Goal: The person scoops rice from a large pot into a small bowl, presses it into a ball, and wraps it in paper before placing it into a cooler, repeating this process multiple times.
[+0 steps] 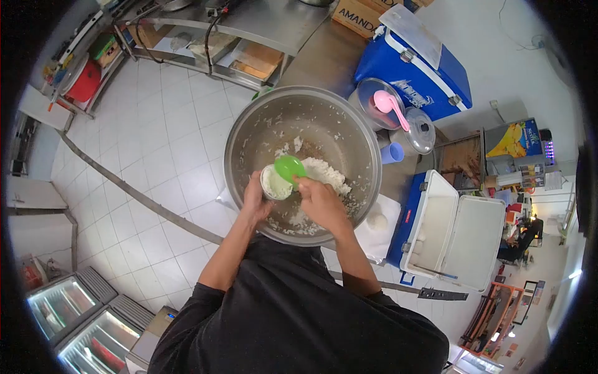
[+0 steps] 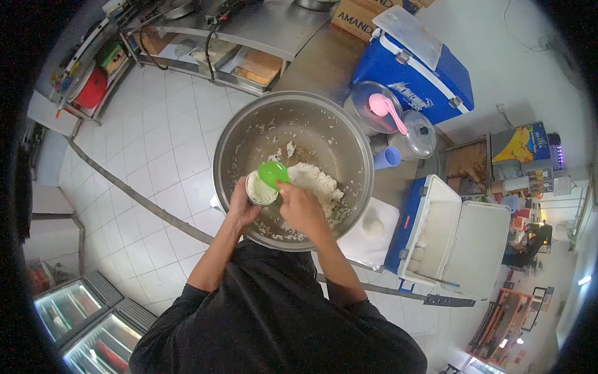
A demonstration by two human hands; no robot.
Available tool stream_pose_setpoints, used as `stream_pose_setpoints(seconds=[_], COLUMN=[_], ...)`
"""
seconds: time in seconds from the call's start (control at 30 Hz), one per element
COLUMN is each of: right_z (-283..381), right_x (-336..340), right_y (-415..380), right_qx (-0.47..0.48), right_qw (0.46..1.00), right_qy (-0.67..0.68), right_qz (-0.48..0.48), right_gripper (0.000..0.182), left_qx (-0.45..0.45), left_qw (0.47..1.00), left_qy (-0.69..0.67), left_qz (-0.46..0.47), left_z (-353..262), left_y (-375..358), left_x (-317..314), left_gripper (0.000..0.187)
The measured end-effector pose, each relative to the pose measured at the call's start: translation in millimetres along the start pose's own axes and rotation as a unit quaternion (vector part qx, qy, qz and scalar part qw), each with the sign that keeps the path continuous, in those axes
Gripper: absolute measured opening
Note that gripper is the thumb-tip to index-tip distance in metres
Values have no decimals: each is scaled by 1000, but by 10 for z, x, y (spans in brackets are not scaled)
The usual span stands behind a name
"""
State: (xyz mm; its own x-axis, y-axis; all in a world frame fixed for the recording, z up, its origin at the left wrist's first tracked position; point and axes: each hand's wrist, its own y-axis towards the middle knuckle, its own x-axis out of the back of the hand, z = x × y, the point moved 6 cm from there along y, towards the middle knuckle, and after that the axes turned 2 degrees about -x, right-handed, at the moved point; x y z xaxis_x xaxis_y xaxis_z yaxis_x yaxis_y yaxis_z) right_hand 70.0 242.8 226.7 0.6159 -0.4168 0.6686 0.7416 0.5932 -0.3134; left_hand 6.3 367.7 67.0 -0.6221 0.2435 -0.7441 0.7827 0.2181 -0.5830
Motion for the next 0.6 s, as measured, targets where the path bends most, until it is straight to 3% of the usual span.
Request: stream_pose_setpoints(seconds=[0.1,0.23,0.33,0.37,0.43,0.47,0.6], right_z=[-22,-151,-232,-334,-673,-704,-557], right_x=[-346,-418,-1,53,-47,-179,-719], right_y=[44,67,37,52,17,39,-37], right_qx=[11,51,70,21,-78,0,35], right_qw=[1000,992,996,993,964,959,966], right_qy=[-12,-103,50,115,245,258,215], right_qz=[6,42,15,-16,-71,-120,-136], right_gripper=[35,32,32,32,31,33,32], left_qx=[-26,6,-28,-26,-31,-30,-44], left_qw=[998,999,998,996,996,997,998], left_qy=[54,52,17,7,1,-5,-8], left_qz=[7,5,44,86,80,70,49], left_z=[-32,21,-107,-187,-286,-257,-107], left_y=[3,-17,-144,-99,-70,-69,29], left_x=[25,99,-176,-177,-163,-150,-96], left_gripper=[39,41,42,42,41,42,42])
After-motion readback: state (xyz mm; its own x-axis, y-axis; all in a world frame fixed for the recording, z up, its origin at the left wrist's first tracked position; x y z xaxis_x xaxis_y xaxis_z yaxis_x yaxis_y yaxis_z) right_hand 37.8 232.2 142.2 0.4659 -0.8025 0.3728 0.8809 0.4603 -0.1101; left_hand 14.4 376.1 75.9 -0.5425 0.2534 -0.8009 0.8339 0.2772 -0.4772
